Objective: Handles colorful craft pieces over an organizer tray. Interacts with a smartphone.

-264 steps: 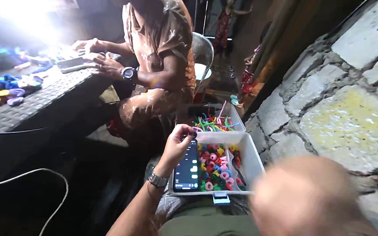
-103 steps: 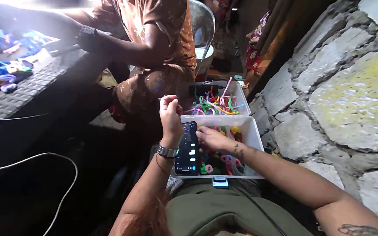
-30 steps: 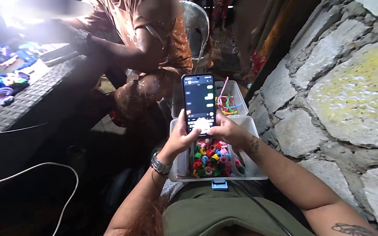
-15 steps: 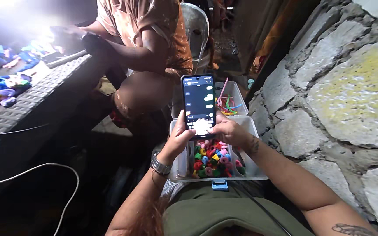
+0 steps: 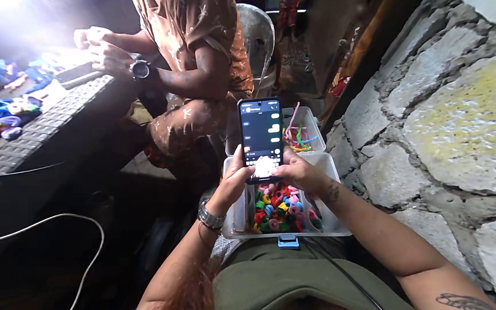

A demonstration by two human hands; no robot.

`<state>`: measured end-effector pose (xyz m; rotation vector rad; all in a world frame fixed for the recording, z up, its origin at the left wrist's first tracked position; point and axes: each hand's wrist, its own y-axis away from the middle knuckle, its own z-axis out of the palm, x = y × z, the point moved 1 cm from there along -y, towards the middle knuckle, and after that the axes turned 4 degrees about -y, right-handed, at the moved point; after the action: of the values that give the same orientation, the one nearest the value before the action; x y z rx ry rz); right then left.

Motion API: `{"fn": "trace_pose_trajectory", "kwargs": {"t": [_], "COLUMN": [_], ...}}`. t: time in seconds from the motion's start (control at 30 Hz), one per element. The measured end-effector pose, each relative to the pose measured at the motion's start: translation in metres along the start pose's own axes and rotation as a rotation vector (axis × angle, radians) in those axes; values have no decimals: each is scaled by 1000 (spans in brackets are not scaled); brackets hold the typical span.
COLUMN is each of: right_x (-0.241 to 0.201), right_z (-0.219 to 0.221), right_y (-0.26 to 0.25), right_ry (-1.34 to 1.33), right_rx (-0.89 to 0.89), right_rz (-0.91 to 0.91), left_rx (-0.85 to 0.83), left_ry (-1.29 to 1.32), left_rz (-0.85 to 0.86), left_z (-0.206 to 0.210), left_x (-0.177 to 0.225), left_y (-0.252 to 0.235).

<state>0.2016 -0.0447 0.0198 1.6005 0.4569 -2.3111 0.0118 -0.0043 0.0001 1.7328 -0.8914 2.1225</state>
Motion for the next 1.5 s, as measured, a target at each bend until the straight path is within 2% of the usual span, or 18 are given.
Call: {"fn": "trace_pose_trajectory", "kwargs": {"t": [0.3, 0.53, 0.7, 0.9, 1.03, 1.27, 1.5], "right_x": [0, -7, 1, -8, -5, 2, -5], "right_z": [6, 11, 5, 12, 11, 1, 9], "right_y": [-1, 1, 0, 2, 2, 1, 2], "right_ry": [63, 195, 17, 163, 146, -35, 241], "right_rx": [-1, 126, 74, 118, 126, 43, 147], "right_rz": [-27, 39, 8, 46, 19, 12, -5], "left_rx": [149, 33, 4, -11, -38, -41, -74], "left_ry": [-138, -53, -33, -15, 1, 11, -8], "left_rz": [18, 5, 18, 17, 37, 36, 48], "left_z": [11, 2, 2, 2, 2, 1, 0], "left_x": [3, -2, -3, -2, -2, -3, -5], "left_y": [-2, 1, 1, 2, 3, 4, 4]}}
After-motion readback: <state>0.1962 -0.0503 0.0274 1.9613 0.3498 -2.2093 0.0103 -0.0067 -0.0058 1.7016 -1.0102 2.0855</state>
